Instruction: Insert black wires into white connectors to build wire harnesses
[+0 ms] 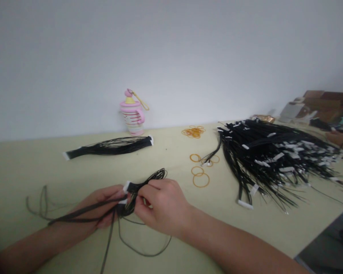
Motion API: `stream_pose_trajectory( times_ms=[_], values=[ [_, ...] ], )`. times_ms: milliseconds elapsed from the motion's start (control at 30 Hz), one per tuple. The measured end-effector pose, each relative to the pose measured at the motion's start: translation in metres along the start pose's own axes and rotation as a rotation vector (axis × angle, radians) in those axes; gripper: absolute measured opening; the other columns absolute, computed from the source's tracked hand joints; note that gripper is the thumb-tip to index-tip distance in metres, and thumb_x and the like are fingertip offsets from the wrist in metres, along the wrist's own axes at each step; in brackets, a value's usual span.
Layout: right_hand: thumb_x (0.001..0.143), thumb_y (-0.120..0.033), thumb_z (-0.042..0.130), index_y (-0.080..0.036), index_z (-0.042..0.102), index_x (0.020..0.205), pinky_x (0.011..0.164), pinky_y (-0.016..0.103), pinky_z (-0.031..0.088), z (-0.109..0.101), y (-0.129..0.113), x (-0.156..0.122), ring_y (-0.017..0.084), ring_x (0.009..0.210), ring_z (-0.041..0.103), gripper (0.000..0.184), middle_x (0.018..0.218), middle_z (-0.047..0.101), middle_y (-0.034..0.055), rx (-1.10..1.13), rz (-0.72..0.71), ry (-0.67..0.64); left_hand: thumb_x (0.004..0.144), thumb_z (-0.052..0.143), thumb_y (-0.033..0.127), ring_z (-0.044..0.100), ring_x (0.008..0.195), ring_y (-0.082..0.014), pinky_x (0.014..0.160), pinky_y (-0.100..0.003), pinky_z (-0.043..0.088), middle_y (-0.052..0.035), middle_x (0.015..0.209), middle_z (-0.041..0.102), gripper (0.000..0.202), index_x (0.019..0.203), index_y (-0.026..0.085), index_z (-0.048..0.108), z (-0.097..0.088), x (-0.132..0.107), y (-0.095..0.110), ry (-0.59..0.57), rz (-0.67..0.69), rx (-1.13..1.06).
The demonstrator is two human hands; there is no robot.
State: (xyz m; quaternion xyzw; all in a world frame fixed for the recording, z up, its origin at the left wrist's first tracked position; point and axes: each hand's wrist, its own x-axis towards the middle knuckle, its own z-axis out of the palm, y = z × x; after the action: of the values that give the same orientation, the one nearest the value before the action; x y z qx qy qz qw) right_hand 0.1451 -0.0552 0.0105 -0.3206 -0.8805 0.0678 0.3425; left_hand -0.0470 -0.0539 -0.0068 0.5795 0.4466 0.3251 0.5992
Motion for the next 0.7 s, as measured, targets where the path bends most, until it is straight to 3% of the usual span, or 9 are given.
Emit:
stream_pose_trajectory(
  times_ms=[167,400,567,700],
  values=[
    [0.083,-0.021,0.042,-0.014,0.055,0.071,0.055,0.021,0.033,0.003,-0.001,0.0,0.009,0.056,0.045,0.019,0.061,0.052,0.0005,-0.061,-0.012,-0.017,0.079,0.047,0.041,0.024,0.039,-0.0036,0.036,-0.015,0.016,0.0066,0.049,0.032,0.029,0.065,0.016,0.047,0.003,0.0,-0.001,-0.03,0.022,0.042],
    [0.081,-0.018,0.044,-0.015,0.05,0.066,0.053,0.021,0.029,0.005,-0.002,0.001,0.009,0.053,0.041,0.017,0.059,0.049,-0.0009,-0.074,-0.023,0.001,0.074,0.053,0.042,0.03,0.055,-0.0075,0.046,-0.018,0.023,0.0028,0.06,0.038,0.029,0.066,0.015,0.049,0.006,0.002,-0.005,-0.03,0.082,-0.008],
    [0.081,-0.019,0.044,-0.016,0.051,0.068,0.055,0.022,0.03,0.011,-0.001,-0.001,0.01,0.055,0.042,0.016,0.059,0.05,-0.0001,-0.083,-0.016,0.012,0.075,0.053,0.042,0.026,0.054,-0.0073,0.046,-0.019,0.02,0.0036,0.059,0.033,0.03,0.064,0.016,0.044,0.002,0.004,-0.012,-0.024,0.073,-0.006],
    [0.081,-0.016,0.043,-0.015,0.052,0.067,0.055,0.022,0.03,0.011,-0.001,0.0,0.01,0.055,0.043,0.016,0.059,0.051,0.0004,-0.073,-0.025,0.037,0.068,0.06,0.044,0.03,0.053,-0.0072,0.047,-0.019,0.025,0.0031,0.057,0.037,0.032,0.061,0.015,0.048,0.004,0.005,-0.013,0.005,0.091,-0.071]
  ],
)
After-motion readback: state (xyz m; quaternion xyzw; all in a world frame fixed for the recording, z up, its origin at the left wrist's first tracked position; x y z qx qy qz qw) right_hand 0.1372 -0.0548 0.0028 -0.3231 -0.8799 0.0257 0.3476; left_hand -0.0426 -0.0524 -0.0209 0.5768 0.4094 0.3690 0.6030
